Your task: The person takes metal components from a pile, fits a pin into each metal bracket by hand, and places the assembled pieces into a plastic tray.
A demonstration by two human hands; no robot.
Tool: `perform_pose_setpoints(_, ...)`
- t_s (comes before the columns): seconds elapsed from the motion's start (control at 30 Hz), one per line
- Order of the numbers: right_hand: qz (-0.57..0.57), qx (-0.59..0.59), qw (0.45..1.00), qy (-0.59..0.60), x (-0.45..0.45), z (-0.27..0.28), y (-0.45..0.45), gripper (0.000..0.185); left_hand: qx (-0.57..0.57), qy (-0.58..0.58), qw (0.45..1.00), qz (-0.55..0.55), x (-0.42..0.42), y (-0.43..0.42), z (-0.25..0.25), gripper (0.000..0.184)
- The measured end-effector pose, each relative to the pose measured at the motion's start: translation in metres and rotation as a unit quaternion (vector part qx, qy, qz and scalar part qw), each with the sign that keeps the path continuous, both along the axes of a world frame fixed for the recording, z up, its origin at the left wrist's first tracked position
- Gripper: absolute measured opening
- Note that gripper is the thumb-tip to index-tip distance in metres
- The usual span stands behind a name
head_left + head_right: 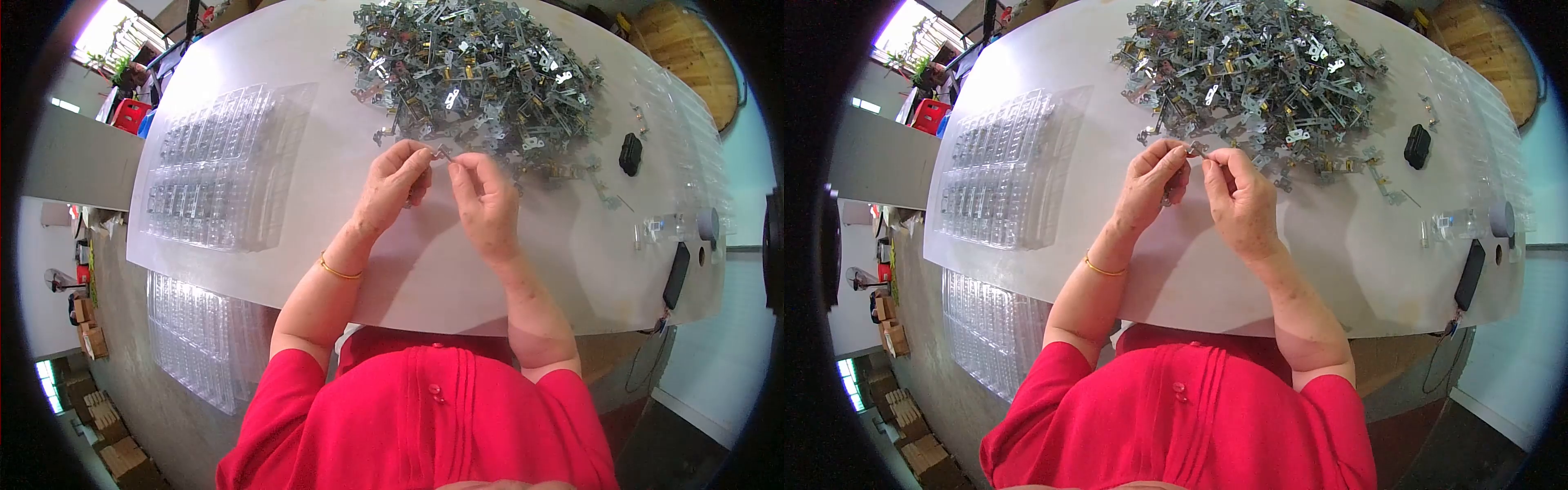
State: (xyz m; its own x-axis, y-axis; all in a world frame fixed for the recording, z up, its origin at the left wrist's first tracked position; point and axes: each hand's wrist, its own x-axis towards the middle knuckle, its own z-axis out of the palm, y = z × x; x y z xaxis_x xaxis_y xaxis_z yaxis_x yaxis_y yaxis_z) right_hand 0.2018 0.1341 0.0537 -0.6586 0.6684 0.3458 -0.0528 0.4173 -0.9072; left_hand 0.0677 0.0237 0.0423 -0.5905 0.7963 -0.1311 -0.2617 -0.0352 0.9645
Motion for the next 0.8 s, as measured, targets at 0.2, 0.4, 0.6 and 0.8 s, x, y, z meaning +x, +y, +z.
perform_pose_setpoints(0.2,-0.003,-0.005,1.0,-0.009,-0.0001,-0.0034,0.0008,0.005,-0.019,0.061,0.998,0.02,-0.001,-0.0003,0.002,0.024)
perform_pose_setpoints(0.4,-0.006,0.016,1.0,-0.005,-0.0002,-0.0007,0.0009,0.006,-0.026,0.084,0.996,0.02,-0.0031,-0.0002,0.0016,0.023)
perform_pose_setpoints(0.6,-0.004,0.013,1.0,-0.011,0.0004,0.0,0.0005,0.006,-0.031,0.085,0.996,0.014,-0.0037,-0.0011,0.006,0.022)
perform_pose_setpoints(0.8,-0.004,0.031,0.999,-0.016,0.0012,0.0025,0.0008,0.006,-0.029,0.087,0.996,0.011,-0.0034,-0.0013,0.0065,0.022)
